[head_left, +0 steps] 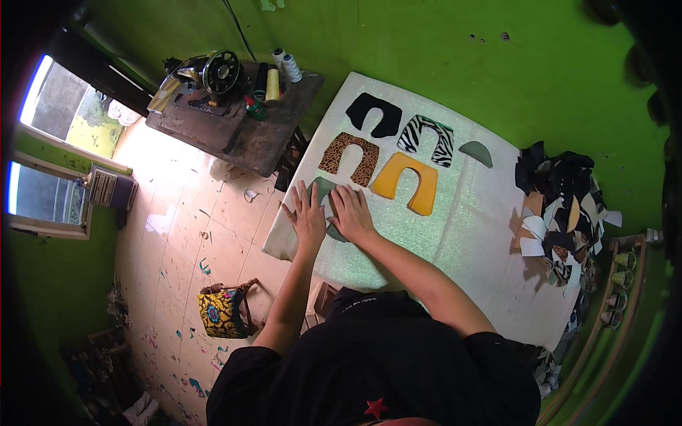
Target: Organize shoe component materials on a table into categorized stacks.
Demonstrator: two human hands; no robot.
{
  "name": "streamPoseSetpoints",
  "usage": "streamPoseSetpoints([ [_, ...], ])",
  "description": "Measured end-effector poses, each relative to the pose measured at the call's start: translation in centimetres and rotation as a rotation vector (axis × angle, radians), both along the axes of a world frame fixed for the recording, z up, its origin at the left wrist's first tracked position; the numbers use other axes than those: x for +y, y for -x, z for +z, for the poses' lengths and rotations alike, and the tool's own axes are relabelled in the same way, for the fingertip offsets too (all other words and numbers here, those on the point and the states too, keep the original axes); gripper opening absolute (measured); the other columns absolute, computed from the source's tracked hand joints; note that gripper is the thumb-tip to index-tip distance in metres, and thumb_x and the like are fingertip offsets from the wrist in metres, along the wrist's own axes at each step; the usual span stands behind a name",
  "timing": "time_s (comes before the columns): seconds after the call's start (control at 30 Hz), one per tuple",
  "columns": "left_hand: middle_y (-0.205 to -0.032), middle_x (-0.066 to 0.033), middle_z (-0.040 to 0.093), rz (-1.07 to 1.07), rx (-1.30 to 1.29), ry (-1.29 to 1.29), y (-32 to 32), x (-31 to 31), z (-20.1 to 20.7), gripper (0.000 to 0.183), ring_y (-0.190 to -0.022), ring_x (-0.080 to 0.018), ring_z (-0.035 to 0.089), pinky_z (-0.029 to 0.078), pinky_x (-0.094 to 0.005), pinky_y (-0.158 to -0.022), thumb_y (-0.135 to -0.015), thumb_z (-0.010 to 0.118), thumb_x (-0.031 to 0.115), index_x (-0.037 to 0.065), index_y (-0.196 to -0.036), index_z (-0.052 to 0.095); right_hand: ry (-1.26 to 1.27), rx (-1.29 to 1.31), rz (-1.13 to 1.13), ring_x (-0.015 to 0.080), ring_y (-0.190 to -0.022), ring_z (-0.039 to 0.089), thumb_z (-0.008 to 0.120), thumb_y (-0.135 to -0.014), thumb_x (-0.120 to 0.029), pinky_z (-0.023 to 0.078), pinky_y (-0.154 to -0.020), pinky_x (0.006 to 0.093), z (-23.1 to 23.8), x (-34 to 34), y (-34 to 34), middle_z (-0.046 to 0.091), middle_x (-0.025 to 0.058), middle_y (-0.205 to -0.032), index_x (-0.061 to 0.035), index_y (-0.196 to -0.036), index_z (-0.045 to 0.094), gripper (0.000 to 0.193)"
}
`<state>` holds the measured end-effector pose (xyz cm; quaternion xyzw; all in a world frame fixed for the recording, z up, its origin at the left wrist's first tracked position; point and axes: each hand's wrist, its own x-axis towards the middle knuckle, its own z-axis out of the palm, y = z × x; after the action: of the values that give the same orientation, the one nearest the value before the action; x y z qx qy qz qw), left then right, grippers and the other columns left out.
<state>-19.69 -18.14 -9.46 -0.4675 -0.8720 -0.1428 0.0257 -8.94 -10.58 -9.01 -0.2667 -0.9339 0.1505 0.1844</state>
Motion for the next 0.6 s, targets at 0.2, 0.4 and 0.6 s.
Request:
streamPoseSetpoints([
  [0.2,-0.144,-0.0115,0.016,0.001,-0.031,0.083,-2.8,0.8,2.8,0.049,-0.134,-0.0300,0.007,-0.006,-0.0630,-0.097,-0.079,0.050,0.014,0.013,-0.127,0.042,0.090,0.084,0.041,0.0355,-0.122,0.029,0.063,-0.072,-0.025,0.019,-0.103,0.0494,0.3,-0.7,-3.3,0.034,0.0181,-0.124,-0.0033,-0.115,0.044,0.052],
  [0.4,-0.143,-0.0176,0.014,-0.138,-0.186,-0.047,-8.4,1.6,5.4,0.039,-0.133,-0.0361,0.004,-0.002,-0.0694,-0.092,-0.075,0.056,0.013,0.012,-0.114,0.052,0.110,0.288,-0.223,0.0363,-0.103,0.039,0.062,-0.064,-0.008,0.029,-0.091,0.0471,1.3,-1.0,-13.2,0.044,0.0169,-0.105,-0.0051,-0.089,0.056,0.025],
  [0.6,-0.143,-0.0163,0.012,-0.342,-0.281,-0.039,-16.2,3.0,6.5,0.041,-0.133,-0.0350,0.005,0.002,-0.0706,-0.091,-0.075,0.057,0.011,0.013,-0.115,0.050,0.049,0.369,-0.812,0.0333,-0.103,0.037,0.058,-0.069,-0.007,0.030,-0.090,0.0445,0.6,-0.2,-25.8,0.047,0.0126,-0.102,-0.0078,-0.086,0.058,0.017],
])
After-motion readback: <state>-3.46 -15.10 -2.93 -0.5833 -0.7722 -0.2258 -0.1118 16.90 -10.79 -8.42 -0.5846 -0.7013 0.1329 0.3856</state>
